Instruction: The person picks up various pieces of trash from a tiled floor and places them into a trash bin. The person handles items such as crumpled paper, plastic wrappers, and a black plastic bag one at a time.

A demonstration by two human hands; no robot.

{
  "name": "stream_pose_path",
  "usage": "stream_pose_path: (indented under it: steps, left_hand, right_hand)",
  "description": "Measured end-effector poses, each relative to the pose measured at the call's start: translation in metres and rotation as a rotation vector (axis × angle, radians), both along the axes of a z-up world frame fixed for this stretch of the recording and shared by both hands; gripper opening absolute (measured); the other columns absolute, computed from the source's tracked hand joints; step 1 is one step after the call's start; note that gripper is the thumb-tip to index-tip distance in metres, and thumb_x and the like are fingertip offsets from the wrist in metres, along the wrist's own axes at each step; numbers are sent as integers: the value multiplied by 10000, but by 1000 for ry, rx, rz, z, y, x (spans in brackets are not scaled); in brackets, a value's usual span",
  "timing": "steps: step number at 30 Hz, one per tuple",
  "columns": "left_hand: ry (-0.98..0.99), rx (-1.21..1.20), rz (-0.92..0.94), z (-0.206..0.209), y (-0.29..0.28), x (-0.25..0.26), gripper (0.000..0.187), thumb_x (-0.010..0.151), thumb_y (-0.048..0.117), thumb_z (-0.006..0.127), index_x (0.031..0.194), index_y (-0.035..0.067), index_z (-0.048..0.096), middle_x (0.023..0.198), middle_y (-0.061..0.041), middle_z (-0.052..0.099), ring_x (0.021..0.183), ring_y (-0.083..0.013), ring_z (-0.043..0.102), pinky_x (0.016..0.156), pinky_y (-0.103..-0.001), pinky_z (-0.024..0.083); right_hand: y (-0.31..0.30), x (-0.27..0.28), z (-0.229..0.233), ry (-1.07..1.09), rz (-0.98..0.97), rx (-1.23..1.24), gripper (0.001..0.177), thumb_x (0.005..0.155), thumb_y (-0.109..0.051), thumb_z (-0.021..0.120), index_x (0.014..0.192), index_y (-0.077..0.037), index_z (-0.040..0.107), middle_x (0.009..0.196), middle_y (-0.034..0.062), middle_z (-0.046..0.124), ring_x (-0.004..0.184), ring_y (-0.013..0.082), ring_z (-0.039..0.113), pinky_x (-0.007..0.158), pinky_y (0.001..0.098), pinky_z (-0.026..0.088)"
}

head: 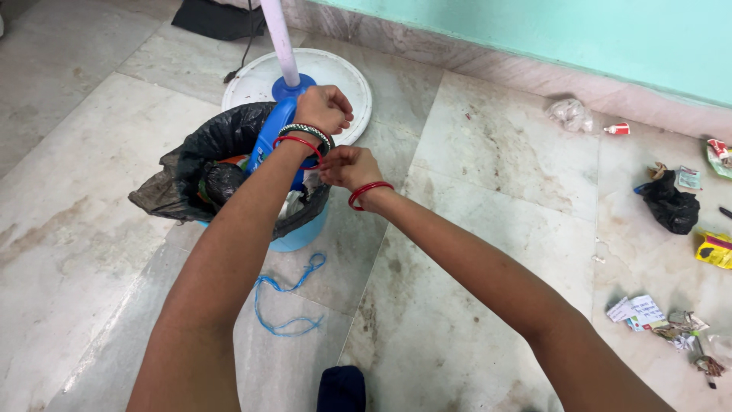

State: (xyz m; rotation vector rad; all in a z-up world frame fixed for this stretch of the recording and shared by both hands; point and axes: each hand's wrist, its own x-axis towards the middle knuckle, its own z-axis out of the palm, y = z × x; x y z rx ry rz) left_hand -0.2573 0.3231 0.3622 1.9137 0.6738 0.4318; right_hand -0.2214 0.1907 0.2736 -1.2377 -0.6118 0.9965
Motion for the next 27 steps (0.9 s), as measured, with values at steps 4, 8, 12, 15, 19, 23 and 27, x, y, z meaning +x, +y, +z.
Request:
stream_pose_path:
  steps: [4, 8, 12, 15, 19, 23, 27]
  left_hand:
    - [2, -23, -85, -8, -3, 4, 173, 762, -93, 661, 885, 7, 730, 841, -94, 785, 754, -142, 778, 591, -268, 629]
    - [17, 101, -154, -20, -14, 15, 193, 740, -53, 683, 895, 17, 772, 832, -76, 793, 779, -163, 785, 643, -255, 622]
    - [83, 210, -152, -28, -36, 31, 202, 789, 26, 676, 937, 60, 809, 860, -92, 784, 791, -195, 780, 694, -279, 618]
    - [46, -21, -119, -29, -59, 44, 246, 782, 17, 600, 954, 58, 772, 934, -93, 789, 820, -185, 781, 660, -309, 683]
    - [21, -220, -108, -22, -96, 62, 218, 893, 134, 591, 1030, 44, 735, 974, -101, 772, 853, -192, 777, 675, -347, 654]
    - [54, -378, -155, -12, -138, 77, 277, 985, 261, 573, 1117, 52, 698, 965, -88, 767, 843, -197, 766, 681, -338, 656]
    - [60, -427, -237, -10, -183, 99, 262, 993, 248, 560, 1171, 89, 668, 957, -104, 770, 814, -191, 761, 683, -327, 650]
  right_hand:
    - [-7, 18, -4, 15, -69, -33, 248, 810, 153, 560, 987, 53, 702, 953, 145, 751, 852, 223, 757, 783, 323, 664]
    - [-22, 45, -2, 12, -156, -23, 209, 809, 157, 573, 939, 51, 697, 925, 137, 734, 804, 217, 743, 754, 318, 660]
    - [-38, 71, 7, -29, -322, -37, 142, 836, 121, 585, 883, 51, 698, 866, 128, 737, 744, 201, 734, 694, 314, 655]
    - [-56, 88, 14, -85, -394, -89, 139, 824, 113, 587, 864, 57, 707, 827, 134, 740, 692, 197, 727, 656, 316, 649]
    - [-82, 117, 28, -189, -405, -123, 177, 777, 119, 586, 874, 30, 705, 834, 128, 760, 688, 179, 757, 638, 306, 631]
    - [-124, 155, 55, -209, -338, -155, 164, 794, 90, 605, 885, 3, 708, 840, 108, 759, 712, 179, 775, 676, 314, 669]
    - [-175, 182, 78, -326, -333, -219, 165, 812, 82, 635, 913, -14, 723, 882, 82, 761, 772, 163, 743, 715, 313, 655]
